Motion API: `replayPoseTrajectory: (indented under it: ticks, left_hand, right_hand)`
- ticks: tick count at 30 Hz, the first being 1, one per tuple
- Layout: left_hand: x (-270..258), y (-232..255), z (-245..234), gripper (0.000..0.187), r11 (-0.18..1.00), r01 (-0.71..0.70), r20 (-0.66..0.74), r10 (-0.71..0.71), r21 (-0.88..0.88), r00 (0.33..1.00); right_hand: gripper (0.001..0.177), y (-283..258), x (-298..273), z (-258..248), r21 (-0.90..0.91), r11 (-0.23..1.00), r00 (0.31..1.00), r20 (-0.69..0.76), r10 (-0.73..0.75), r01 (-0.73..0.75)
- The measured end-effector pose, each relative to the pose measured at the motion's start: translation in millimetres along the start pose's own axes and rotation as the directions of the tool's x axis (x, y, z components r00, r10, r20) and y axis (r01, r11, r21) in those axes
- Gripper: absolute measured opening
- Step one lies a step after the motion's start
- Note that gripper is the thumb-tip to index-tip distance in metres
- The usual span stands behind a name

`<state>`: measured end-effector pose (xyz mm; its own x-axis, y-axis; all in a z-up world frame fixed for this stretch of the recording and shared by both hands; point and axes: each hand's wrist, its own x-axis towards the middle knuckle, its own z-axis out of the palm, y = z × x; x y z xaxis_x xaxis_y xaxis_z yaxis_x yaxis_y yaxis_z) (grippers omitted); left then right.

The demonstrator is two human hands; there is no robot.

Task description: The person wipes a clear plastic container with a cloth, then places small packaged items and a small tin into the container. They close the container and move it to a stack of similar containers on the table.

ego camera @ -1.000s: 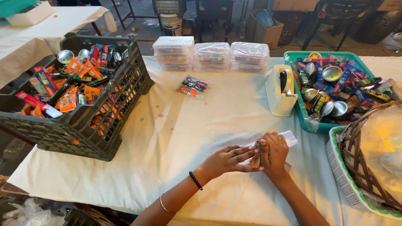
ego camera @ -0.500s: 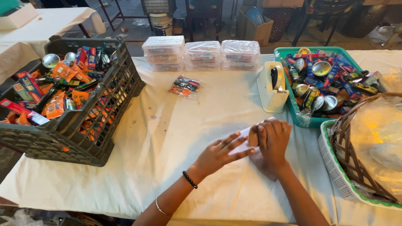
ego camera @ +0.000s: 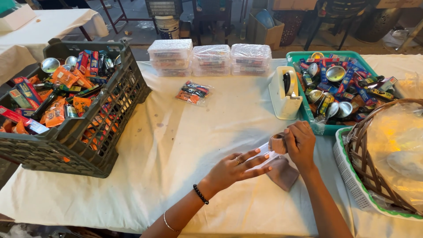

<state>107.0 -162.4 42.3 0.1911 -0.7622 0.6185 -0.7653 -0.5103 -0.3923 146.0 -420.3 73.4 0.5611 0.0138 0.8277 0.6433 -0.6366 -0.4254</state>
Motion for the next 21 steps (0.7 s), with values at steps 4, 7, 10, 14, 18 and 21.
replayPoseTrajectory:
  ticks: [4,7,10,14,18,21]
  left_hand:
    - [-0.3,1.7,-1.0,0.066,1.0,-0.025,0.001,0.025,0.017,1.0]
    - [4.7,8.1,-4.1,0.063,0.999,-0.049,-0.006,0.049,0.004,0.999]
    - [4.8,15.3,-2.8,0.06,0.997,-0.069,-0.003,0.069,-0.022,0.998]
    - [1.4,13.6,3.3,0.058,0.996,-0.065,-0.005,0.065,-0.056,0.998]
    - [1.2,7.7,5.2,0.073,0.996,0.05,0.003,-0.05,-0.073,0.999]
    - [2.8,2.5,4.1,0.092,0.918,0.296,0.049,-0.294,-0.264,0.955]
  right_hand:
    - [0.019,-5.3,-1.5,-0.1,0.085,0.996,0.999,0.029,-0.042,0.04]
    - [0.027,6.7,-4.6,-0.9,0.062,0.997,0.995,0.088,0.049,-0.055]
    - [0.03,7.0,-3.4,-5.4,0.101,0.995,0.994,0.112,0.006,-0.018]
    - [0.035,29.5,-20.3,2.4,0.177,0.982,0.996,0.064,0.057,-0.068]
    - [0.023,21.8,-24.1,18.7,0.036,0.992,0.993,-0.006,0.117,-0.117]
    - [0.036,7.1,-26.6,41.7,-0.161,0.986,0.994,0.09,0.063,-0.048]
